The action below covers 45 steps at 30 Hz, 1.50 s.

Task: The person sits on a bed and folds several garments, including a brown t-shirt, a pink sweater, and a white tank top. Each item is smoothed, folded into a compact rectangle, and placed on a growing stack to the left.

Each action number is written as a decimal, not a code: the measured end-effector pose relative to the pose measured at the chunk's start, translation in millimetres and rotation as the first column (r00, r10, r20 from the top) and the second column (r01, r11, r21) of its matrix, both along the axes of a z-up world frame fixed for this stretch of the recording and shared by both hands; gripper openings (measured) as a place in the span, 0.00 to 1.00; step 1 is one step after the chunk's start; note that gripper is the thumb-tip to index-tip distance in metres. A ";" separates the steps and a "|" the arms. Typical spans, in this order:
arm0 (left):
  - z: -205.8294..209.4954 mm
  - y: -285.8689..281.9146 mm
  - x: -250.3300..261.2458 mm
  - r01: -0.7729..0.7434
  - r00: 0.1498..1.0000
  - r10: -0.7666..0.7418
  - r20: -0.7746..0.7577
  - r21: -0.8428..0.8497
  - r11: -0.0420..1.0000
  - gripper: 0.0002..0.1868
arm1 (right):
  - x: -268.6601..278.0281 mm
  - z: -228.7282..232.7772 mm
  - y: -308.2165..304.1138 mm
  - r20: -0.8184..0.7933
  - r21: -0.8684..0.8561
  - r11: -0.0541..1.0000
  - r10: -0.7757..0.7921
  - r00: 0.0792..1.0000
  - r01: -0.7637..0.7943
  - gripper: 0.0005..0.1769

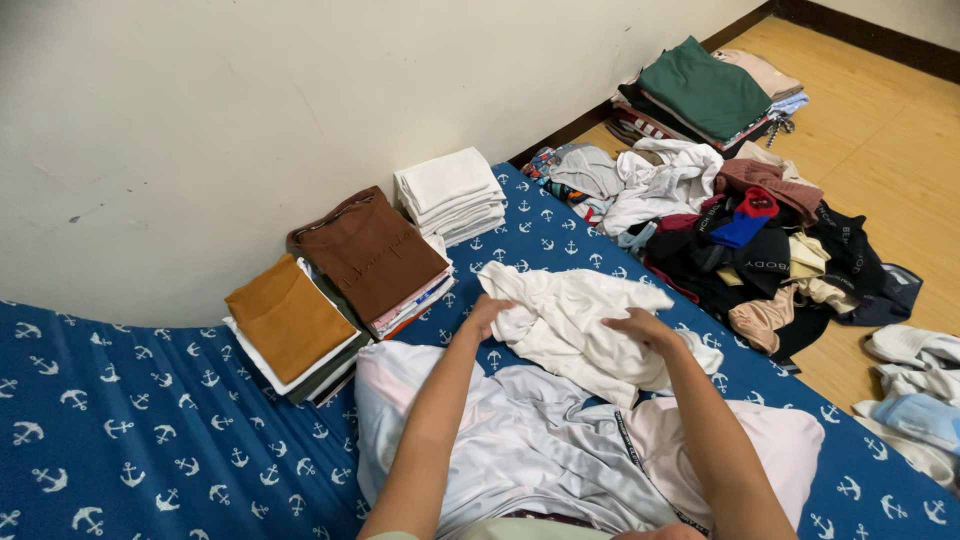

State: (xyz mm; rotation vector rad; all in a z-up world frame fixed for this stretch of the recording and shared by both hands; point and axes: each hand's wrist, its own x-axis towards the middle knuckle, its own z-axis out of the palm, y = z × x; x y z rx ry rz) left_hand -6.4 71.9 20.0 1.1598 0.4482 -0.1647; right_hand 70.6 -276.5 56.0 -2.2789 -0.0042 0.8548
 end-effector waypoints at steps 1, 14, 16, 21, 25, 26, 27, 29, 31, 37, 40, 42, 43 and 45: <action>-2.3 -6.5 -1.8 0.115 0.993 -0.117 0.016 0.103 0.988 0.25 | -2.2 -1.9 2.5 -0.045 0.025 1.000 0.013 0.999 -0.012 0.65; -17.2 -41.8 -19.4 0.559 0.817 -0.573 0.059 0.162 0.813 0.42 | -63.9 -36.1 62.8 0.192 0.116 0.980 0.136 0.972 -0.160 0.57; -19.2 -44.1 -20.8 0.565 0.809 -0.582 0.081 0.166 0.808 0.44 | -66.0 -35.6 62.7 0.311 0.189 0.975 0.055 0.949 -0.118 0.58; -20.7 -48.7 -25.3 0.523 0.835 -0.549 0.041 0.250 0.815 0.40 | -67.0 -38.2 66.8 0.188 0.246 0.964 0.055 0.981 -0.101 0.33; -20.0 -55.1 -16.3 0.465 0.857 -0.507 0.089 0.290 0.837 0.32 | -54.1 -41.1 65.5 0.295 0.411 0.907 -0.044 0.955 -0.085 0.23; -19.5 -57.1 -12.0 0.400 0.885 -0.449 0.121 0.294 0.868 0.31 | -46.8 -40.0 61.7 0.266 0.449 0.893 -0.113 0.957 -0.020 0.21; -19.3 -57.6 -9.3 0.333 0.909 -0.388 0.153 0.295 0.896 0.30 | -39.6 -38.9 59.5 0.234 0.485 0.873 -0.181 0.955 0.046 0.20; -18.4 -53.2 -3.5 0.178 0.915 -0.309 0.261 0.426 0.887 0.27 | -15.6 -29.8 40.2 0.463 0.526 0.851 -0.278 0.842 -0.008 0.20; -18.4 -46.4 -3.6 0.034 0.922 -0.255 0.291 0.595 0.803 0.25 | 9.2 -13.8 6.8 0.341 0.406 0.877 -0.406 0.848 0.257 0.16; -18.6 -38.0 -12.4 -0.051 0.974 -0.200 0.110 0.958 0.282 0.26 | 47.9 40.6 -109.7 0.721 0.566 0.761 -0.643 0.257 0.316 0.26; -19.2 -39.3 -12.3 0.042 0.960 -0.279 0.000 0.988 0.145 0.34 | 49.8 56.5 -144.9 0.828 0.487 0.737 -0.560 0.019 0.468 0.21; -21.4 -40.5 -12.6 0.039 0.943 -0.332 -0.002 0.994 0.105 0.38 | 46.5 59.4 -158.8 0.798 0.524 0.698 -0.602 0.005 0.488 0.19; -22.4 -40.5 -11.8 0.046 0.941 -0.338 -0.009 0.994 0.102 0.38 | 46.9 61.6 -165.7 0.786 0.546 0.693 -0.618 -0.003 0.471 0.19; -24.2 -39.7 -10.7 0.057 0.937 -0.348 -0.020 0.994 0.097 0.38 | 44.9 58.5 -167.0 0.776 0.516 0.678 -0.629 0.050 0.524 0.23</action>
